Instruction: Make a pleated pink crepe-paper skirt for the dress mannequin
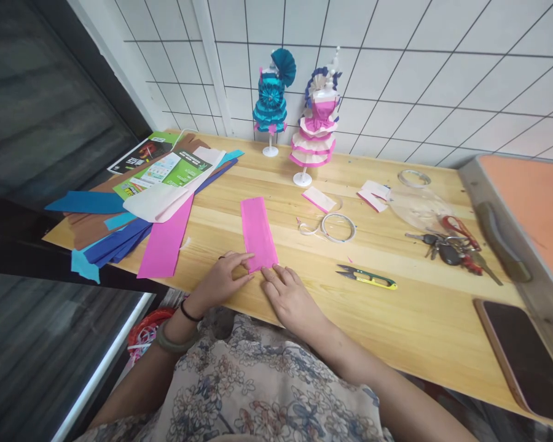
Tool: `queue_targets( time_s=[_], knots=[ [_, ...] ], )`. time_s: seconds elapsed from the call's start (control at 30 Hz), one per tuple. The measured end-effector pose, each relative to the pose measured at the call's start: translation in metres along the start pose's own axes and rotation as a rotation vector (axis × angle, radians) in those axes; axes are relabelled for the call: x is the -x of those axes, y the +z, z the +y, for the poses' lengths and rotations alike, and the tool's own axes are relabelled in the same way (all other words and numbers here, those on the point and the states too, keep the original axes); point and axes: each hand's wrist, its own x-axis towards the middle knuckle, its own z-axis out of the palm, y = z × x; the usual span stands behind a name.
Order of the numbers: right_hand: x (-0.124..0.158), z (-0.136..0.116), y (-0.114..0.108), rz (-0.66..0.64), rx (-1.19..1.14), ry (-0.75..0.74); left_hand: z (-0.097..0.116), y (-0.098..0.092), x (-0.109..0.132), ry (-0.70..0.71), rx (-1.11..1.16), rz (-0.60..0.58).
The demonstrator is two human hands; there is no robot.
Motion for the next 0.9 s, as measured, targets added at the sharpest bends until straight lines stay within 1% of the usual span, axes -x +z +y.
queue_targets(
  time_s=[0.27,0.47,0.67,0.9],
  knots=[
    [-0.001,-0.001,-0.003,-0.005,0.012,-0.012,0.000,0.009,-0.005,-0.042,-0.042,0.028],
    [-0.001,-0.002,-0.005,-0.020,0.018,-0.010,0.001,0.005,-0.007,-0.019,-0.054,-0.007],
    [0.000,-0.002,-0.003,0.000,-0.009,0.001,0.001,-0.001,-0.005,0.025,-0.037,-0.031],
    [0.000,-0.002,-0.001,0.012,-0.029,0.009,0.003,0.003,-0.005,0.022,-0.049,-0.031]
  ],
)
